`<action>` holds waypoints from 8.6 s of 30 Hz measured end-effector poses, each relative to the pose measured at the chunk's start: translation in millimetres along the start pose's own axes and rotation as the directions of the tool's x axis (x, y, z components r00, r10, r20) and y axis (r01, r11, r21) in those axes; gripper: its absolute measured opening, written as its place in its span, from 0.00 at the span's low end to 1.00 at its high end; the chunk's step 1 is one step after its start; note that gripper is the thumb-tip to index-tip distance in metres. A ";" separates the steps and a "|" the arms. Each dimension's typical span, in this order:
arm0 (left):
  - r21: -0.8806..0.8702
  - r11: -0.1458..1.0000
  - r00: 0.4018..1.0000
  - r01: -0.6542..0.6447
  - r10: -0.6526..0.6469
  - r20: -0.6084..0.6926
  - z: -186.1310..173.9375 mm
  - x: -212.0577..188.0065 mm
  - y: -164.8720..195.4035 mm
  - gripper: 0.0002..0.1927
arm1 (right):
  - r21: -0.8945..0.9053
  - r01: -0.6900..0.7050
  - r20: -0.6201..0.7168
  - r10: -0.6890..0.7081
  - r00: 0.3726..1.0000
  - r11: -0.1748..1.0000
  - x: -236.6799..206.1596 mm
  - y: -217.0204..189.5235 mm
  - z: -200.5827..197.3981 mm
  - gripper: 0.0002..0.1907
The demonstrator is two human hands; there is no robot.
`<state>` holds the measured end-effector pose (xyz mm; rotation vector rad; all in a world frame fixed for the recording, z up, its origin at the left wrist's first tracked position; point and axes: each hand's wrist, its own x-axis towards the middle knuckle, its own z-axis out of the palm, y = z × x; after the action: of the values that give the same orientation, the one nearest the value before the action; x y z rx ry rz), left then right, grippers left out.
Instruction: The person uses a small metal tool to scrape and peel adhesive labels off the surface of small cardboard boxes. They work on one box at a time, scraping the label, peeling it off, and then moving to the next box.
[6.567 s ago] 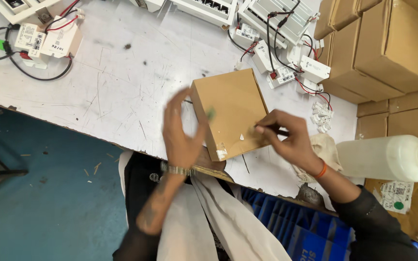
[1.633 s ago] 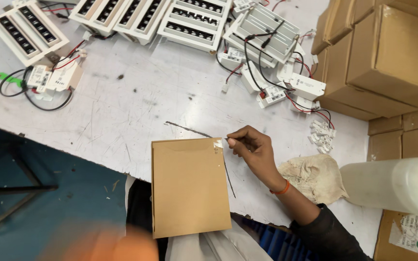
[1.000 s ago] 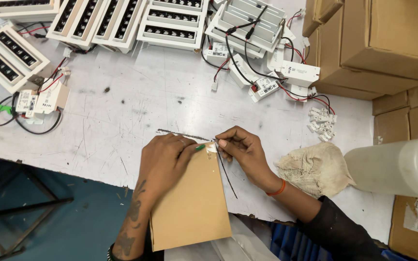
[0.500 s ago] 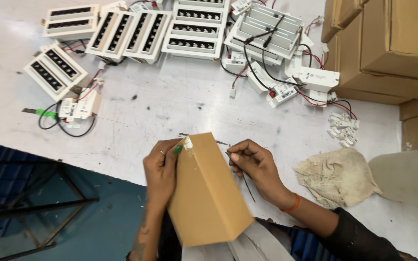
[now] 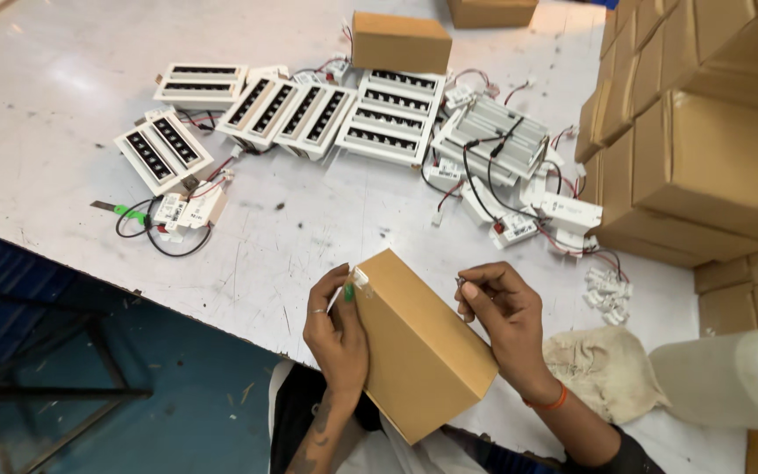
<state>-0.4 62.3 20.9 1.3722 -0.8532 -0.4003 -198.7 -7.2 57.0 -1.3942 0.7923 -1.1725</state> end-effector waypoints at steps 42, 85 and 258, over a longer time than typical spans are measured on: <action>0.054 0.809 0.691 -0.586 0.463 0.556 -82.2 60.5 15.1 0.46 | -0.461 0.565 0.560 -0.270 0.783 0.684 4.2 -102.7 84.2 0.09; 0.079 0.776 0.661 -0.626 0.475 0.581 -76.2 60.2 15.0 0.45 | -0.358 0.639 0.687 -0.270 0.674 0.681 21.6 -109.0 71.1 0.15; 0.318 0.813 0.864 -0.487 0.396 0.310 -50.2 23.2 31.8 0.44 | -0.637 0.549 0.536 -0.201 0.820 0.541 19.5 -121.3 78.0 0.09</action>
<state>44.2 86.6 59.7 1.4417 -1.4743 -0.0161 -137.1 20.7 185.9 -2.5746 0.7226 -0.7919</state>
